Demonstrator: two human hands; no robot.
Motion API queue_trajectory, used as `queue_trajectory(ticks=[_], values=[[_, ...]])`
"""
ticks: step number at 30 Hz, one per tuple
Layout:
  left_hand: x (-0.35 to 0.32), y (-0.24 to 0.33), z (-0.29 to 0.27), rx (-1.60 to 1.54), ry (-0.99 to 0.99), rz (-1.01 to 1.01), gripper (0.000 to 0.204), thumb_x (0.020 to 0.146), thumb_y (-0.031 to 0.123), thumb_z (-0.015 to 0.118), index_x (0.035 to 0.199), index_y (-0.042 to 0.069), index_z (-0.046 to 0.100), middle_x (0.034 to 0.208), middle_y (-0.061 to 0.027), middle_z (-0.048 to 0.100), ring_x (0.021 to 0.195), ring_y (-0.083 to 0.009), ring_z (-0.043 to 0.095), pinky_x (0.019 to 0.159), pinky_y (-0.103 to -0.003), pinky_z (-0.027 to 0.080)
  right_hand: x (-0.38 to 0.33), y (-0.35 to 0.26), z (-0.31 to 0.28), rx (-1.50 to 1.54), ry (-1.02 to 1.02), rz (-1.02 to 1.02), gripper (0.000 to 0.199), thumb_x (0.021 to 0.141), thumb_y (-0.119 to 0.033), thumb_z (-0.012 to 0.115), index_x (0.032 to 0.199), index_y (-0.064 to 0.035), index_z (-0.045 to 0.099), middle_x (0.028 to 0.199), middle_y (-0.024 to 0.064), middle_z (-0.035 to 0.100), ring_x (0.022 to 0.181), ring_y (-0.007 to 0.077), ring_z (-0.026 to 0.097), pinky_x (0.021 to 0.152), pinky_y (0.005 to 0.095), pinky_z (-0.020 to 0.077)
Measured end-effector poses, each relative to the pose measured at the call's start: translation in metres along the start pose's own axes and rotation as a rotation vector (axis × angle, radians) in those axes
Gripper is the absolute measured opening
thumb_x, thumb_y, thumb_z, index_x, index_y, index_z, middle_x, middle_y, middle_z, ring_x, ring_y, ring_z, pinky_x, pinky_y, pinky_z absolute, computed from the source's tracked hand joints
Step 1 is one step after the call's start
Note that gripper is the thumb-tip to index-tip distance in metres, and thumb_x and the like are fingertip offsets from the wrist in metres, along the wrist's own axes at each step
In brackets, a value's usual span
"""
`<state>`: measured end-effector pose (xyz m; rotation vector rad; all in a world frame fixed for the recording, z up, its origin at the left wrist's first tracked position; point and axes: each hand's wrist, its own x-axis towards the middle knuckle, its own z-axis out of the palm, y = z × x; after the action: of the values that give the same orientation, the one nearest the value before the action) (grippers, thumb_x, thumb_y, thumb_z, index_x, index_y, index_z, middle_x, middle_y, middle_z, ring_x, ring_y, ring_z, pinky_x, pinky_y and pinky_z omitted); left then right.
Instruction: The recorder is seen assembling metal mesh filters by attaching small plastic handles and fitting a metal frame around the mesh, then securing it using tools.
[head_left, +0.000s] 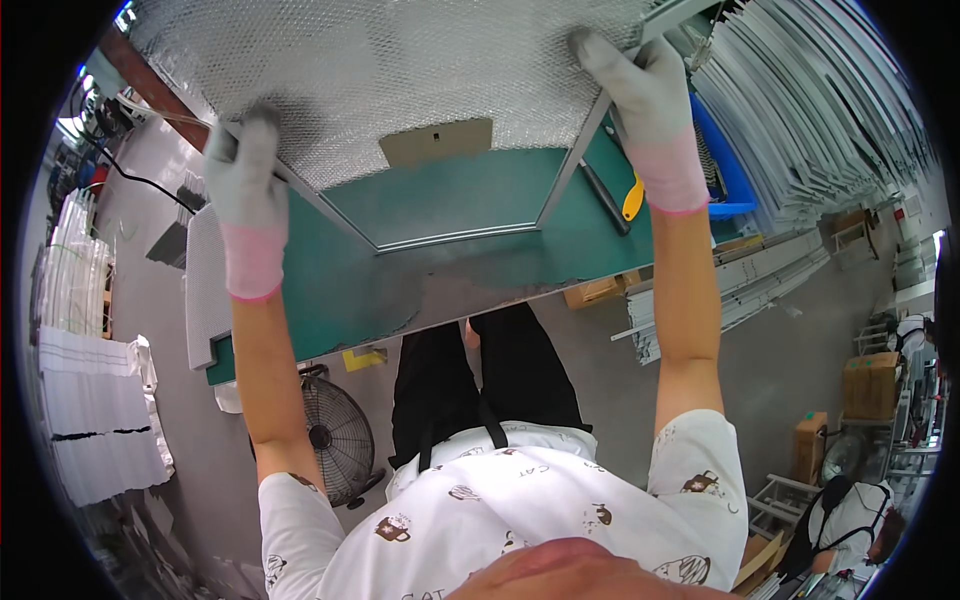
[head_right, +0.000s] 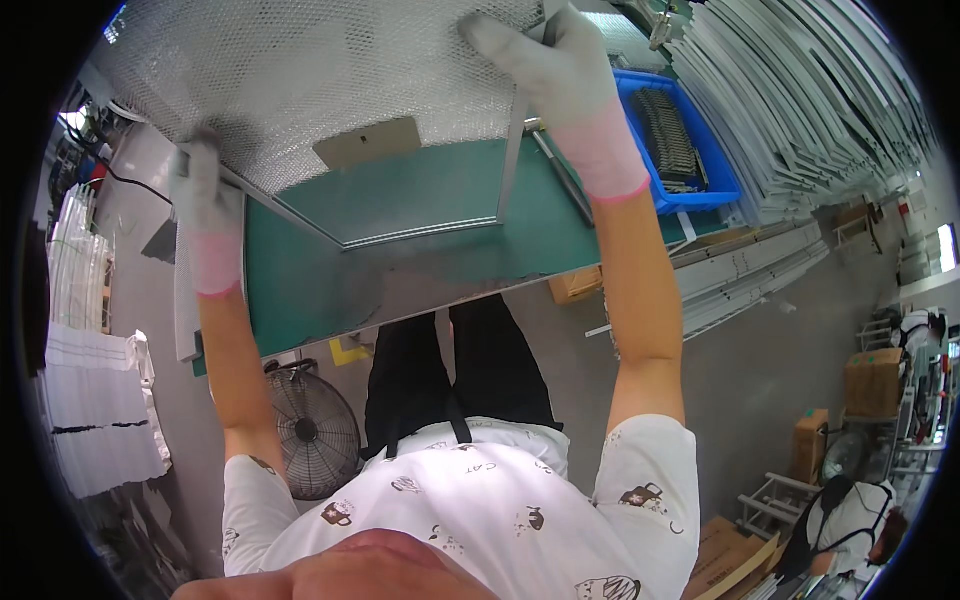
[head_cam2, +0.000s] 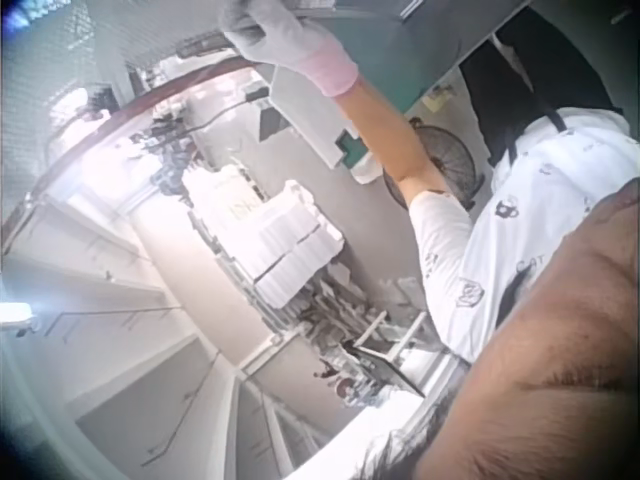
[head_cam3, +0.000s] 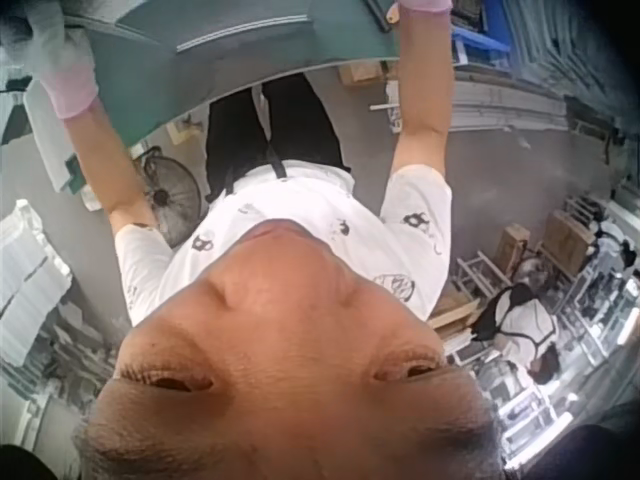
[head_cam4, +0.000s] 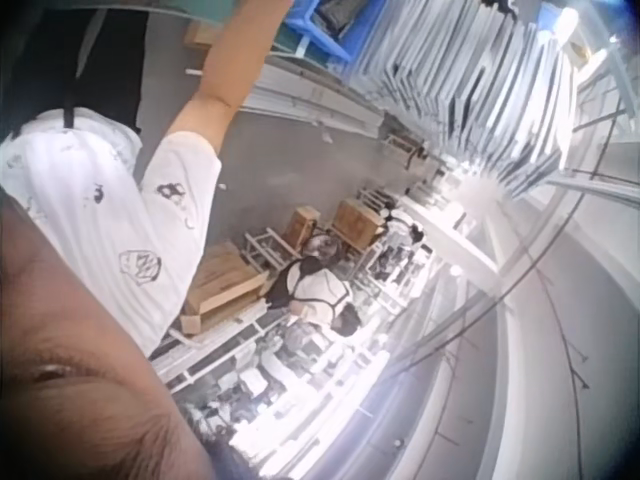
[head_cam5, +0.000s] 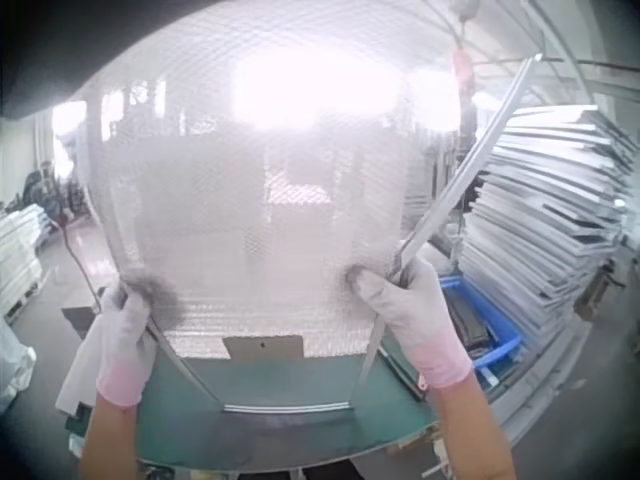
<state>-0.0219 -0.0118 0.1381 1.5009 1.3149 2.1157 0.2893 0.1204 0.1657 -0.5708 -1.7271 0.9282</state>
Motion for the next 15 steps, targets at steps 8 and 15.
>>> queue_trajectory(ticks=[8, 15], values=[[0.006, 0.012, 0.009, 0.195, 0.035, 0.097, 0.025, 0.091, 0.021, 0.065, 0.099, -0.003, 0.066, 0.072, 0.0050, 0.051, 0.063, -0.0029, 0.039, 0.056, -0.020, 0.033, 0.007, 0.004, 0.026, 0.154, 0.160, -0.109, 0.035, 0.083, -0.027, 0.075, 0.094, 0.0028, 0.059, 0.073, -0.0046, 0.052, 0.067, 0.0032, 0.042, 0.057, 0.0218, 0.0366], [0.005, 0.022, 0.026, -0.045, 0.108, 0.028, 0.023, 0.090, 0.020, 0.066, 0.093, -0.003, 0.065, 0.073, 0.0033, 0.057, 0.066, -0.0036, 0.045, 0.062, -0.020, 0.038, 0.004, 0.013, 0.014, 0.083, 0.127, -0.093, 0.030, 0.084, -0.025, 0.074, 0.091, 0.0012, 0.060, 0.072, -0.0060, 0.050, 0.066, 0.0025, 0.040, 0.057, 0.0210, 0.0347]])
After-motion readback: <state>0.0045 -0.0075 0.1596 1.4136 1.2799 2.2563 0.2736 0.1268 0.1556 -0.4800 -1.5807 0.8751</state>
